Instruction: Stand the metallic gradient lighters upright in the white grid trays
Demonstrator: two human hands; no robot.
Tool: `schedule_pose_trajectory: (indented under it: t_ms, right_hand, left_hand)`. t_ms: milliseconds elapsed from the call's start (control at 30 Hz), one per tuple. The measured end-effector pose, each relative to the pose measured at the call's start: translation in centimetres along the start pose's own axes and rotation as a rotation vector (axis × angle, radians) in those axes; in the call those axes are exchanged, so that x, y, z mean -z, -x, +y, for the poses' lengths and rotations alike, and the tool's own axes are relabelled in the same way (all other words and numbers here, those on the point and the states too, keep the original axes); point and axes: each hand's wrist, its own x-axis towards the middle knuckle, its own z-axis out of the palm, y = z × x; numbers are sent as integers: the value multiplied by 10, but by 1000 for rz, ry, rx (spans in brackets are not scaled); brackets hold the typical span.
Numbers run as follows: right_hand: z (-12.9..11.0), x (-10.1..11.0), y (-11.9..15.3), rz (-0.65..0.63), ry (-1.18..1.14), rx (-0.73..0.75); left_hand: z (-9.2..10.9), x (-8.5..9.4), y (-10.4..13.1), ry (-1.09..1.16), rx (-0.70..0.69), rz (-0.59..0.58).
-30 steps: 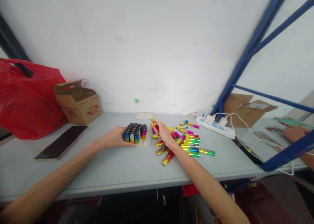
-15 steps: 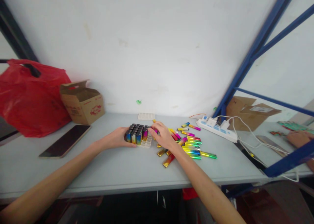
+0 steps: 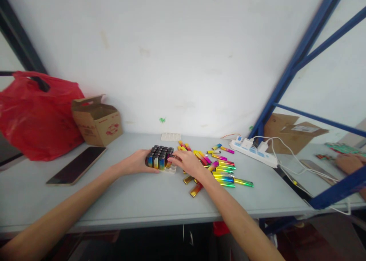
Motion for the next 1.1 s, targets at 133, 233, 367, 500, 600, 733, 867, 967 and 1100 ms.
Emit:
schedule_pose_trajectory:
  t_ms: [133,233,367,500,600,733,867,967,1100]
  right_hand:
    - [-2,-6,-3,-30,163,4]
    - [-4,-9,-7,-63,227,-15]
    - [3,2,-6,-38,199,-89]
    - [35,18,6,21,317,-308]
    - [62,21,15,10,394,-411]
    - [72,17,16,-58,345,-380]
    - [59,10,10,-129,308,-366]
    - [51,5,7,-115,328,-428]
    - [54,8,8,10,244,-388]
  left_hand:
    - [0,0,0,-65,13,-19]
    - [1,1,0,-73,26,-28]
    - [4,3,0,-51,44,-34]
    - [7,4,1,-76,50,-38]
    - [8,4,0,-88,53,-29]
    - [6,3,0,-84,77,-22]
    - [5,2,-1,-82,73,-34]
    - [6,2,-1,-90,68,-33]
    - [5,3,0,-89,68,-32]
